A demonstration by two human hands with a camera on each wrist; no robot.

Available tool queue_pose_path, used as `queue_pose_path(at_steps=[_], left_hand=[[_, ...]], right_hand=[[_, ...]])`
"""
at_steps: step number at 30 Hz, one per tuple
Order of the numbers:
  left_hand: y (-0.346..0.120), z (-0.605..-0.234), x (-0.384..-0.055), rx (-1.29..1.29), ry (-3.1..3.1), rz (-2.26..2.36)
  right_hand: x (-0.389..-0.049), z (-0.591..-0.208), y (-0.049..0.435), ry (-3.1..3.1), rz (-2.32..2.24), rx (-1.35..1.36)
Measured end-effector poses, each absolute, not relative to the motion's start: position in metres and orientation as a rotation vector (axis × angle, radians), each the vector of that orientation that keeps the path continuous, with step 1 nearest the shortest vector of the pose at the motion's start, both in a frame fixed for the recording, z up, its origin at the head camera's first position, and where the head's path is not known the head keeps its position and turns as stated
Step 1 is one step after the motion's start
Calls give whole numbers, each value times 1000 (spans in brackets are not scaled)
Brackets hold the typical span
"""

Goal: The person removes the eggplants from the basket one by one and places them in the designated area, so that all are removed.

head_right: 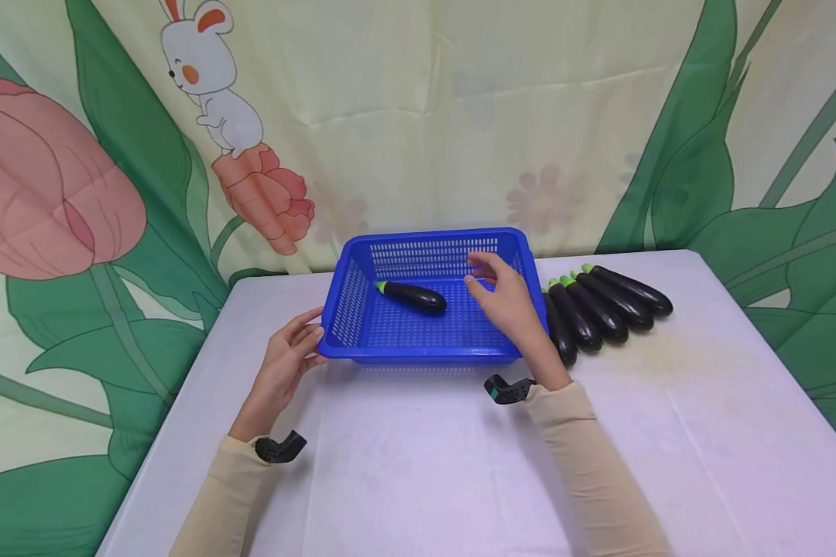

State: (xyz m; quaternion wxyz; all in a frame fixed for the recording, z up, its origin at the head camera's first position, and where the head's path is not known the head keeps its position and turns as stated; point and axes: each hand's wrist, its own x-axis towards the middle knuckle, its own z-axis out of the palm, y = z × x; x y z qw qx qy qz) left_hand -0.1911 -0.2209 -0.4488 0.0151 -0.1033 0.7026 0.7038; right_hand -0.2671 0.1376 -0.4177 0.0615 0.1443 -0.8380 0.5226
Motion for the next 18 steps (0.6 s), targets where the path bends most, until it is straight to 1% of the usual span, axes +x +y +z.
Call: queue_pose_path(at_steps=[11,14,18], left_hand=[[-219,-448,-191,-303,2161,2209],[-221,-449,-191,-306,2161,2207],[-222,-449,-190,-301,2164,2207]], right_hand=[[-276,-418,97,-2784,1431,499],[-278,-421,88,-2872,1324,518],[-281,-426,79,-3001,1072,571]])
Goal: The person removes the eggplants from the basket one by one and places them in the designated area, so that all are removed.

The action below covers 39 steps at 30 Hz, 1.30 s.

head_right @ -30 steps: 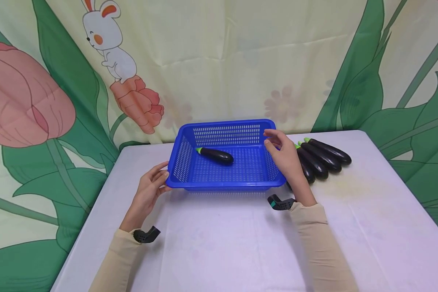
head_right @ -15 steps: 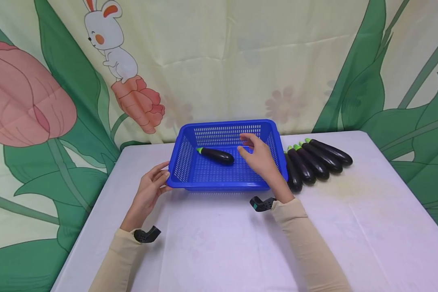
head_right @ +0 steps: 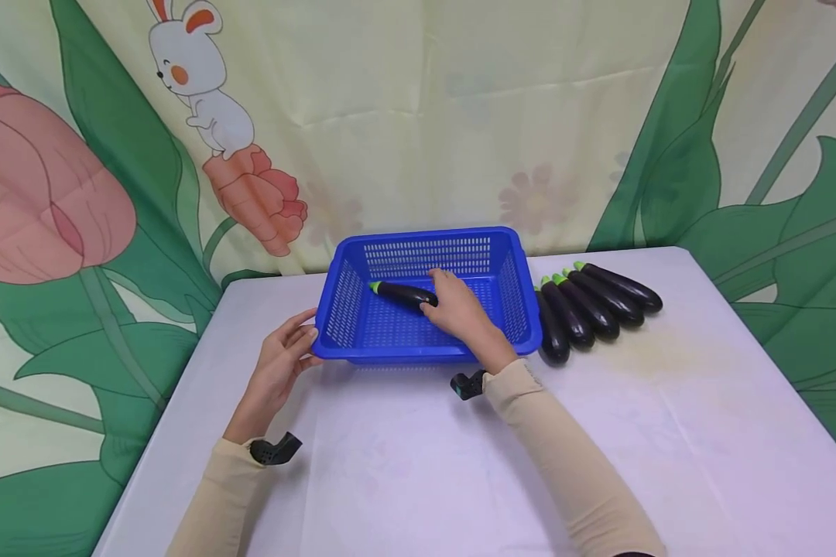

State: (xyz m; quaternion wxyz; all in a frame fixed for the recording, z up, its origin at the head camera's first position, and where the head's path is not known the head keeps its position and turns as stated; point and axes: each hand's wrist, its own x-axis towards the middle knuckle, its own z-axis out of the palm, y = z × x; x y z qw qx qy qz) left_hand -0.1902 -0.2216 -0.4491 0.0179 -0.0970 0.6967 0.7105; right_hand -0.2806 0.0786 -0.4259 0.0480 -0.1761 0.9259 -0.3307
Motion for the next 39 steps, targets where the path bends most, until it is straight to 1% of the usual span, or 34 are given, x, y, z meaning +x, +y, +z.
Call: queue_pose_path(at_steps=[4,12,26,39], left_hand=[[-223,-449,-189,-306,2171,2192],[-226,-449,-189,-315,2160,2195],[-222,-448,-190,-291,2146,2219],[-222,-446,-189,-314,2151,2208]], right_hand=[[-281,-429,73,2849,-786,-529],[-286,-434,64,2862,-575,-551],[-293,-437,63,2878,-580,-514],[-295,-438,64,2887,-541,-564]])
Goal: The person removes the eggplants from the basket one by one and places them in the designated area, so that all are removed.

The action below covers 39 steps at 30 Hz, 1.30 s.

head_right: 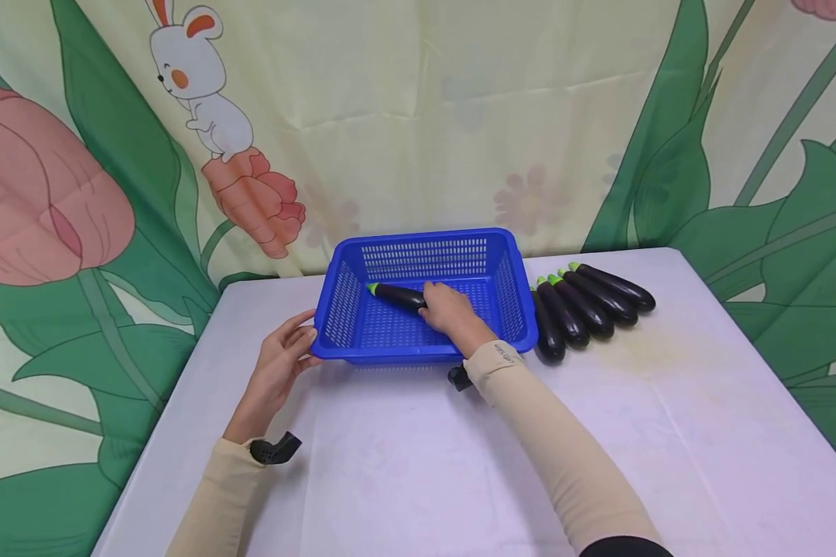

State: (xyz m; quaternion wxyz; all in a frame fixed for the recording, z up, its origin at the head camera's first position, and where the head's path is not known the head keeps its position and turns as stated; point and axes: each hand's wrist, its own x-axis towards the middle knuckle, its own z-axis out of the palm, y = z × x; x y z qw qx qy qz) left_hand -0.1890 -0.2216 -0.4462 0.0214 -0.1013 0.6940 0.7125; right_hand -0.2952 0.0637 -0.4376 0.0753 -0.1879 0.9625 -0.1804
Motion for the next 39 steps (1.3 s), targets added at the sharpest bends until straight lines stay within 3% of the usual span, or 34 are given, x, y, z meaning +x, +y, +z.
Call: queue_pose_path(at_steps=[39], left_hand=[[-222,-447,-191,-302,2158,2206]], right_hand=[[-281,-413,85,2728,-911,-481]])
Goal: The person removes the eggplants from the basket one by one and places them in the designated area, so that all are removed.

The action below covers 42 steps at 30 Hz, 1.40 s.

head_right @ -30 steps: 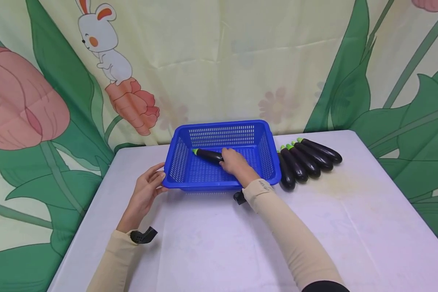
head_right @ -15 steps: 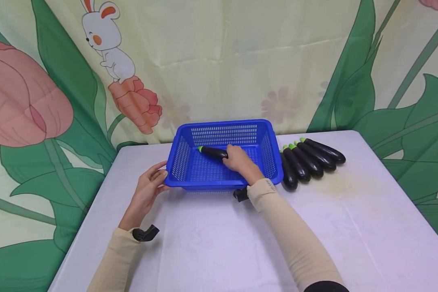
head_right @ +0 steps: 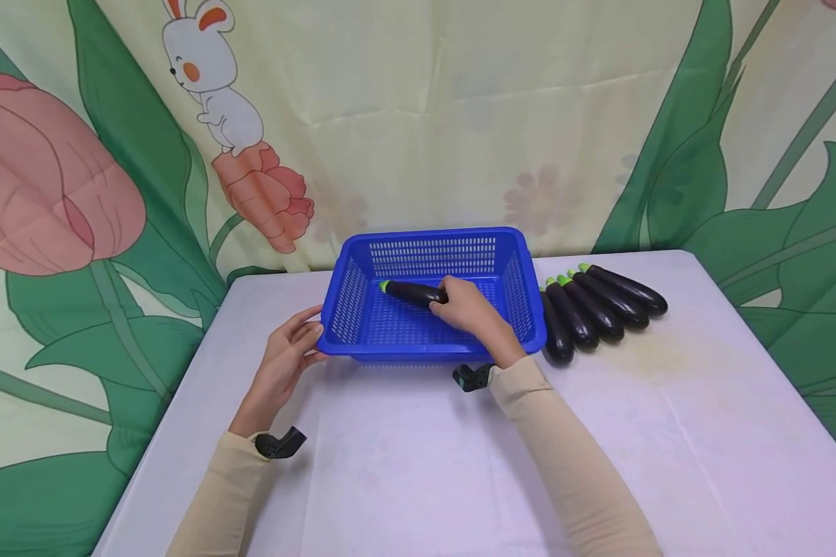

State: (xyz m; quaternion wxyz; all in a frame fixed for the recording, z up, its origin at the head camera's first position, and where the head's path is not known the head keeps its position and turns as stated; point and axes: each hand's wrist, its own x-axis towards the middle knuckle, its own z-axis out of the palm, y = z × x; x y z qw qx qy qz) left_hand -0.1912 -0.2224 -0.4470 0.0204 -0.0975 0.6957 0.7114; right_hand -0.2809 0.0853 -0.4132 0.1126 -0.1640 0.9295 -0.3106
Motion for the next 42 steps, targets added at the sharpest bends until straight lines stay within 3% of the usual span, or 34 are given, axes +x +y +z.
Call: queue_pose_path(at_steps=[19,42], left_hand=[[-223,-447,-192,-321,2178,2188],[-223,-446,-190,-280,2165,2214]], right_hand=[[-237,-400,95,2799,-1241,-423],[-224,-389,135,2754,-1510,-309]])
